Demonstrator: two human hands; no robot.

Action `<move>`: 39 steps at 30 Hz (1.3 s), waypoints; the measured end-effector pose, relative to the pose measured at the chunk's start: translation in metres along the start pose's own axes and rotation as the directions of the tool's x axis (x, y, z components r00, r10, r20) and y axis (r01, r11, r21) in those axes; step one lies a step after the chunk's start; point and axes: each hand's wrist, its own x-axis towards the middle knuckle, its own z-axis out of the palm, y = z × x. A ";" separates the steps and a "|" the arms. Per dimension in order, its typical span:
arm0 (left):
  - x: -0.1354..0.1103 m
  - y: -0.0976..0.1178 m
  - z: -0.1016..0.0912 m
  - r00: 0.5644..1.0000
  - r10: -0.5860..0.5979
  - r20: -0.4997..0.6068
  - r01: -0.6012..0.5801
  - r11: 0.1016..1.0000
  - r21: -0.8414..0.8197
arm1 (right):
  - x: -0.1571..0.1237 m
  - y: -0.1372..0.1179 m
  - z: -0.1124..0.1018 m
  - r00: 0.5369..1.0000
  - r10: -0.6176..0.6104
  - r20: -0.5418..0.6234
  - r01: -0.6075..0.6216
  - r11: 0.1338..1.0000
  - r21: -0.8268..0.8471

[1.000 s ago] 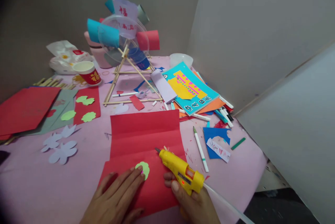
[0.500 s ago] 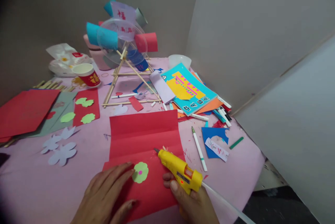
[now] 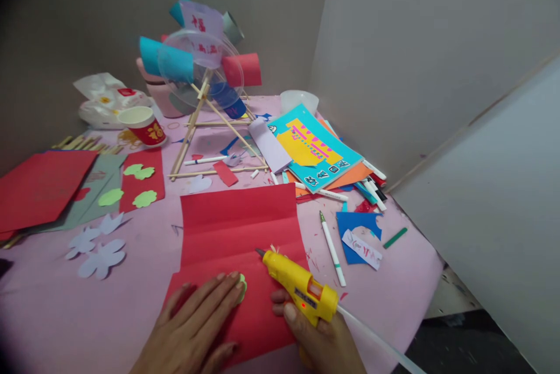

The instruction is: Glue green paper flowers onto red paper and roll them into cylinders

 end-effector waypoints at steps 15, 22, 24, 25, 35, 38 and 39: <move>-0.010 -0.004 -0.005 0.992 -0.126 0.022 0.127 0.992 -0.023 | 0.000 -0.002 -0.001 1.000 -0.021 0.023 0.021 1.000 -0.020; -0.015 -0.010 -0.007 0.998 -0.061 -0.026 0.062 0.998 0.019 | -0.001 -0.002 0.000 1.000 -0.006 0.001 0.006 1.000 0.011; -0.011 -0.008 -0.007 0.997 -0.055 -0.046 0.057 0.998 0.025 | -0.001 -0.002 0.001 1.000 -0.003 -0.008 0.003 1.000 0.020; -0.009 -0.007 -0.007 0.998 -0.046 -0.045 0.048 0.998 0.030 | -0.002 -0.002 0.001 1.000 -0.005 -0.007 0.005 1.000 0.016; 0.000 -0.002 -0.009 0.998 -0.048 0.027 0.048 0.998 -0.032 | -0.001 0.000 0.000 1.000 0.001 0.022 -0.002 1.000 0.025; 0.003 0.000 -0.008 0.999 -0.019 0.049 0.019 1.000 -0.007 | -0.001 -0.001 0.000 1.000 -0.008 0.014 0.007 1.000 0.023; 0.003 0.000 -0.008 0.998 -0.018 0.056 0.018 1.000 -0.002 | -0.001 -0.001 0.000 1.000 -0.010 0.012 0.009 1.000 0.027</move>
